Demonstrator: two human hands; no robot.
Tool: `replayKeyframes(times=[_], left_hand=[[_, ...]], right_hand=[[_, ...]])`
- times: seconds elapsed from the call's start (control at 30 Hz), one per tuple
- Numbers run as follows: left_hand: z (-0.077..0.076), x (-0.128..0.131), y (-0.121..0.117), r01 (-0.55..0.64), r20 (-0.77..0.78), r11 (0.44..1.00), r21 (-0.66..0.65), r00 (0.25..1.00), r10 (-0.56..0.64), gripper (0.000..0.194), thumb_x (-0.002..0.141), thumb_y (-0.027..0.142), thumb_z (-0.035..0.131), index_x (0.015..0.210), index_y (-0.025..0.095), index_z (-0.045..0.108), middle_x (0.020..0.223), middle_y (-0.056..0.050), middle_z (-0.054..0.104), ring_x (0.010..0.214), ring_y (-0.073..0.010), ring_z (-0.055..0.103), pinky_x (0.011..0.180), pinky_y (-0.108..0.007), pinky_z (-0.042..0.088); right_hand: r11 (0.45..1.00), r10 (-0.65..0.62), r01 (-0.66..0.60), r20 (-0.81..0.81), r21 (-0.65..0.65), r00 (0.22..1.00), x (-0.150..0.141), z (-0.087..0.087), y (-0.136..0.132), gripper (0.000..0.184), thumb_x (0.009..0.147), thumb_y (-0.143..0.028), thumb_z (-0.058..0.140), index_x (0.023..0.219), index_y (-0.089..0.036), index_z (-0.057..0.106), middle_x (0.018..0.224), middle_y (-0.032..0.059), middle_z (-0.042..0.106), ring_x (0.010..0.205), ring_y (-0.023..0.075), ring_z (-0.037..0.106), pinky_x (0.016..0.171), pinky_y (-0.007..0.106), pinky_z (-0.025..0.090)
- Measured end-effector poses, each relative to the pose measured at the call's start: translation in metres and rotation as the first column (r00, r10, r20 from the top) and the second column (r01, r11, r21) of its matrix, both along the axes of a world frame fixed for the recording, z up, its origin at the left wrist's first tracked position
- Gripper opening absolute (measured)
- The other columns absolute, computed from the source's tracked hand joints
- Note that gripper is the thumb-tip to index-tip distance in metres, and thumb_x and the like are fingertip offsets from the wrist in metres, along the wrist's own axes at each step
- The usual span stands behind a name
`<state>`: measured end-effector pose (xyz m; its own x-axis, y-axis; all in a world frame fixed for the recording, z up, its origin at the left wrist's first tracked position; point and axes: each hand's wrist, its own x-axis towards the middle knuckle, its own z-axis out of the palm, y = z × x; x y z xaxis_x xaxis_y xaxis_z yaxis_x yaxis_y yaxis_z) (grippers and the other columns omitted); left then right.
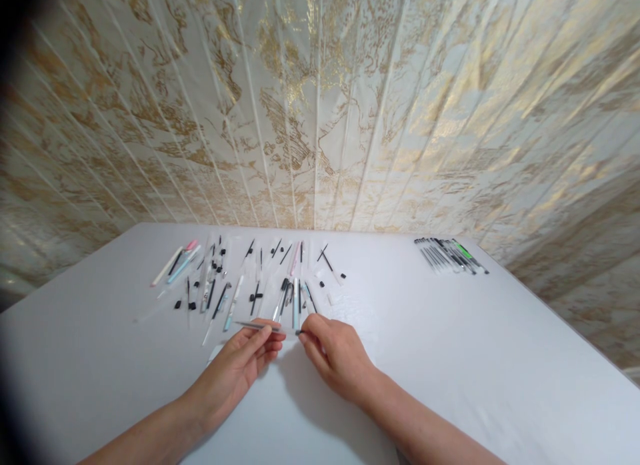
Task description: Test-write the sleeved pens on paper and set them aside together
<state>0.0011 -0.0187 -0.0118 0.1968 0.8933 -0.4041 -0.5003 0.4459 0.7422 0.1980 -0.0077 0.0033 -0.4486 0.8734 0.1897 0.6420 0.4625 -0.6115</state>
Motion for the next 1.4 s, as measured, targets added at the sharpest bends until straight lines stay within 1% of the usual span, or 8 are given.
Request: replayKeyframes(times=[0.1,0.2,0.3,0.47,0.77,1.03,1.2,1.4], left_hand=[[0.0013,0.0002,-0.0002,0.008,0.002,1.0,0.004,1.0,-0.008,0.018,0.079,0.032,0.074,0.088,0.017,0.069,0.084,-0.005,0.074,0.084,-0.0142,0.064,0.082,-0.026,0.048],[0.0011,0.0003,-0.0001,0.006,0.008,1.0,0.002,1.0,-0.006,0.018,0.078,0.032,0.074,0.087,0.017,0.07,0.084,-0.005,0.074,0.083,-0.0141,0.064,0.082,-0.026,0.048],[0.0,0.0004,0.0004,0.003,0.006,1.0,0.003,1.0,-0.003,0.018,0.079,0.032,0.073,0.088,0.017,0.07,0.085,-0.005,0.074,0.084,-0.0139,0.064,0.082,-0.026,0.048],[0.0003,0.001,0.0006,-0.01,0.011,1.0,-0.003,1.0,0.01,0.017,0.079,0.031,0.074,0.087,0.017,0.069,0.084,-0.005,0.074,0.082,-0.0136,0.065,0.081,-0.025,0.048],[0.0022,0.0004,0.0,-0.011,0.008,1.0,-0.004,1.0,0.011,0.02,0.075,0.033,0.077,0.086,0.017,0.07,0.083,-0.005,0.074,0.082,-0.0142,0.065,0.081,-0.026,0.048],[0.0021,0.001,-0.0001,-0.001,-0.003,1.0,0.004,1.0,0.001,0.02,0.075,0.033,0.076,0.086,0.017,0.07,0.084,-0.006,0.074,0.084,-0.0157,0.065,0.082,-0.028,0.048],[0.0022,0.0015,0.0005,-0.018,0.002,1.0,-0.011,1.0,0.018,0.018,0.078,0.031,0.074,0.087,0.017,0.07,0.084,-0.005,0.073,0.083,-0.0144,0.065,0.082,-0.026,0.048],[0.0021,0.0016,-0.0009,-0.018,0.007,1.0,-0.006,1.0,0.018,0.018,0.076,0.031,0.076,0.086,0.017,0.07,0.083,-0.005,0.073,0.082,-0.0142,0.064,0.081,-0.026,0.048]], right_hand=[[1.0,-0.002,0.003,0.03,-0.02,1.0,-0.0003,0.0001,-0.0003,0.022,0.097,-0.027,0.037,0.077,-0.022,0.045,0.066,-0.002,0.053,0.059,0.013,0.048,0.058,0.023,0.032],[0.999,-0.007,0.007,0.012,-0.047,1.0,-0.0004,0.0007,-0.0011,0.016,0.096,-0.029,0.04,0.081,-0.022,0.045,0.069,-0.0013,0.057,0.061,0.0136,0.05,0.059,0.023,0.033],[1.0,0.0,0.0,0.01,-0.024,1.0,-0.0003,0.0003,-0.001,0.011,0.094,-0.026,0.043,0.084,-0.022,0.045,0.071,-0.0011,0.057,0.062,0.0138,0.051,0.06,0.024,0.034],[1.0,0.01,-0.009,0.067,-0.009,0.998,-0.0006,-0.0009,0.0002,0.021,0.097,-0.028,0.037,0.077,-0.022,0.043,0.066,-0.0021,0.052,0.059,0.0133,0.047,0.058,0.023,0.031],[0.999,0.026,-0.027,0.056,0.016,0.998,0.0006,-0.002,-0.0001,0.02,0.097,-0.026,0.038,0.079,-0.022,0.045,0.07,-0.0015,0.053,0.061,0.0125,0.047,0.059,0.024,0.032],[0.993,0.005,-0.006,-0.012,-0.114,1.0,-0.0022,0.0025,-0.0016,0.028,0.099,-0.031,0.033,0.073,-0.022,0.041,0.064,-0.0031,0.05,0.057,0.0116,0.045,0.056,0.022,0.034],[0.999,-0.011,0.01,-0.015,-0.05,1.0,-0.0019,0.0008,-0.0018,0.014,0.095,-0.027,0.041,0.082,-0.022,0.044,0.071,-0.0017,0.054,0.061,0.0129,0.048,0.059,0.023,0.034],[0.999,0.009,-0.009,0.003,-0.039,1.0,-0.0016,0.0015,-0.0012,0.019,0.095,-0.027,0.039,0.077,-0.022,0.043,0.068,-0.0026,0.049,0.061,0.0127,0.046,0.059,0.023,0.033]])
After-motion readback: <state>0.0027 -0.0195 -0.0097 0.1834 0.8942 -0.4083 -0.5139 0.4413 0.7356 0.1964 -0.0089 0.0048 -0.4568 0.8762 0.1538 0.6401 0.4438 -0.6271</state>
